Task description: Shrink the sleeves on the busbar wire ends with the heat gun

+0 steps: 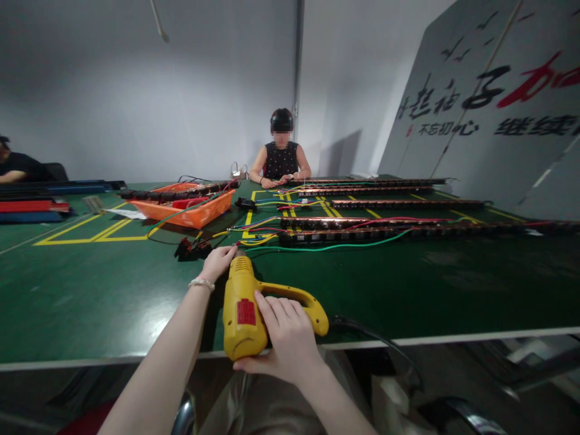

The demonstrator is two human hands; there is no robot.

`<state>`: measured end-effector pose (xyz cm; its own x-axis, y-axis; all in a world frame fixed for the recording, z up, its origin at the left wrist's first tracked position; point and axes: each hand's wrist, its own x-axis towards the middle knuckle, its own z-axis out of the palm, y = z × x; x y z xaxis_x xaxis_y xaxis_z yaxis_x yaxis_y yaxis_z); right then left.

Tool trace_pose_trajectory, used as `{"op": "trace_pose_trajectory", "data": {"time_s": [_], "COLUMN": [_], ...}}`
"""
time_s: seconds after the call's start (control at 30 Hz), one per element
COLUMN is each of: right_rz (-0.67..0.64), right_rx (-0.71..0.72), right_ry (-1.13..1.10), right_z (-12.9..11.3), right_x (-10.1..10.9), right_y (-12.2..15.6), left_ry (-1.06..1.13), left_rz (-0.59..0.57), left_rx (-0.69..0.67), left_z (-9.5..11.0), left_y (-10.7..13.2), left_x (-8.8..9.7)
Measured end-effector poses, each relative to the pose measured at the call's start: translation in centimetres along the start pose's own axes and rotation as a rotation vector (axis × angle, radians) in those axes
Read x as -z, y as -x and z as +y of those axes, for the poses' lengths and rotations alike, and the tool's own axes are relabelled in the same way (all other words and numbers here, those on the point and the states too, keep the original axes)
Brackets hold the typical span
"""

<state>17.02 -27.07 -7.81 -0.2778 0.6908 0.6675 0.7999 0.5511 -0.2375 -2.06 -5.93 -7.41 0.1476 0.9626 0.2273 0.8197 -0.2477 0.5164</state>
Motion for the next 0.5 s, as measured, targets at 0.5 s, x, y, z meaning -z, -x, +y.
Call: {"op": "trace_pose_trajectory", "data": {"time_s": [0.5], "right_rz": [0.078], "right_rx": [0.016], "right_ry": [0.050], "right_z": [3.7], "right_x": [3.8], "right_y": [1.1], "left_ry": [0.011], "left_rz": [0.014], "left_rx": [0.001], "left_z": [0.0], "left_y": [0.1], "left_x": [-0.1]}}
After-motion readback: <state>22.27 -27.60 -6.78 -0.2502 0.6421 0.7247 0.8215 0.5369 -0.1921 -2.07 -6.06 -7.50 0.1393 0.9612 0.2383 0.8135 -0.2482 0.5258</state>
